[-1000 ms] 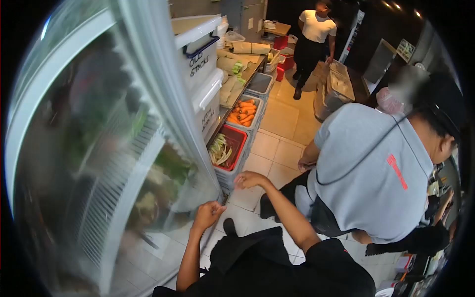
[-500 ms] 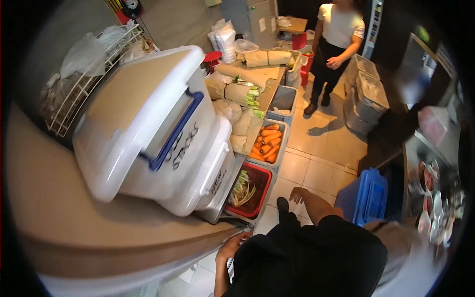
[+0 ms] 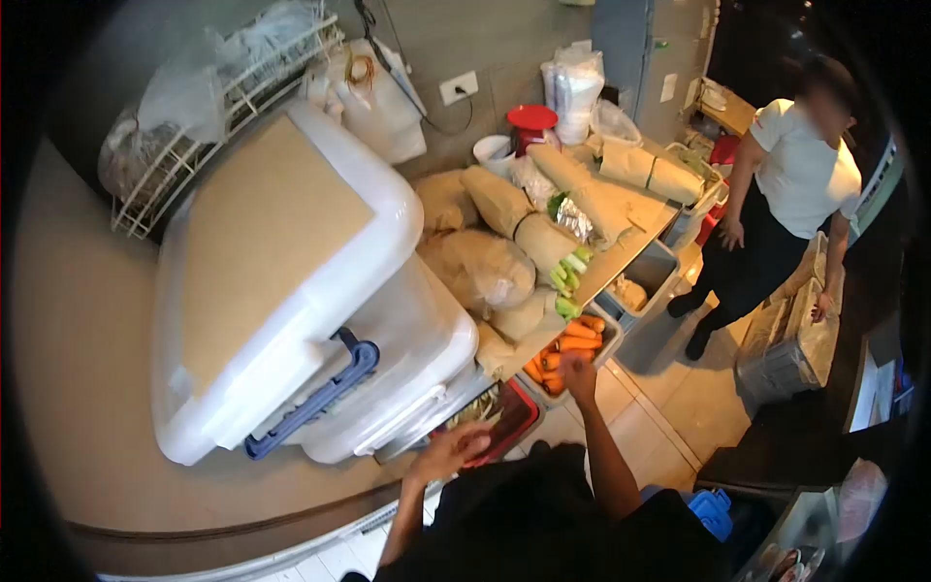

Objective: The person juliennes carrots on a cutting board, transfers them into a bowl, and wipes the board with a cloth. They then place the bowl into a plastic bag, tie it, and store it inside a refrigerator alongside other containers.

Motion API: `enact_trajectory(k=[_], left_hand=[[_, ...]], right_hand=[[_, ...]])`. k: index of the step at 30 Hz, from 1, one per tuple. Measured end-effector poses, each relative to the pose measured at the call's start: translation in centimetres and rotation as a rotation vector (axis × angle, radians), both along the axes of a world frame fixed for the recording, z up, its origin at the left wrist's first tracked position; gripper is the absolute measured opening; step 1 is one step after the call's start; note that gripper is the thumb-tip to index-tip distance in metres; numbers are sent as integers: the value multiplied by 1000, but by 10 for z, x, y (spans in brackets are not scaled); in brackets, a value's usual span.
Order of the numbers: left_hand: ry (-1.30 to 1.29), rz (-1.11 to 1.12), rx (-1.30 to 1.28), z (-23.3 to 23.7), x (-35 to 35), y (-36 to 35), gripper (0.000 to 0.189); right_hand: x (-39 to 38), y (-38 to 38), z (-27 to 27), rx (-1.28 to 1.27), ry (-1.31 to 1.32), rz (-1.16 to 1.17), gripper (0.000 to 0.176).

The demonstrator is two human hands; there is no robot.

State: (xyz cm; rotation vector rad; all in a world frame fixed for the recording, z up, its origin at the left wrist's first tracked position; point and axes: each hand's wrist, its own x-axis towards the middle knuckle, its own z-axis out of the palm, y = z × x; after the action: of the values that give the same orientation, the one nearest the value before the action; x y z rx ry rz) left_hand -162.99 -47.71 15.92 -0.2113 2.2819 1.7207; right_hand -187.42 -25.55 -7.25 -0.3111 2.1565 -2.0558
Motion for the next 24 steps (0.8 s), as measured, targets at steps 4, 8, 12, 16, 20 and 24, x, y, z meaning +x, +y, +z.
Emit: enact_trajectory(k=[4,8,12,16,20,24], left_hand=[[-67,-72,-82,-3,-53,-2,38],[-40,-66,-47,-12,-95,9,41],[44,214,-266,-22,-108,45,45],[-38,421,51,-35,-93,93,46],[-296,593,-154,-28,-54,112,44],[-235,954,-253,-53,-32,100,39]], right_hand=[[-38,-44,117,-322,0,-55,13],[-96,-102,199,-232,292,196,17],[-170,-215,258,-164,545,389,16],[-238,-362,289,-306,622,479,19],[-289,-470,321,-375,510,392,25],[-280,-477,348,-206,504,453,27]])
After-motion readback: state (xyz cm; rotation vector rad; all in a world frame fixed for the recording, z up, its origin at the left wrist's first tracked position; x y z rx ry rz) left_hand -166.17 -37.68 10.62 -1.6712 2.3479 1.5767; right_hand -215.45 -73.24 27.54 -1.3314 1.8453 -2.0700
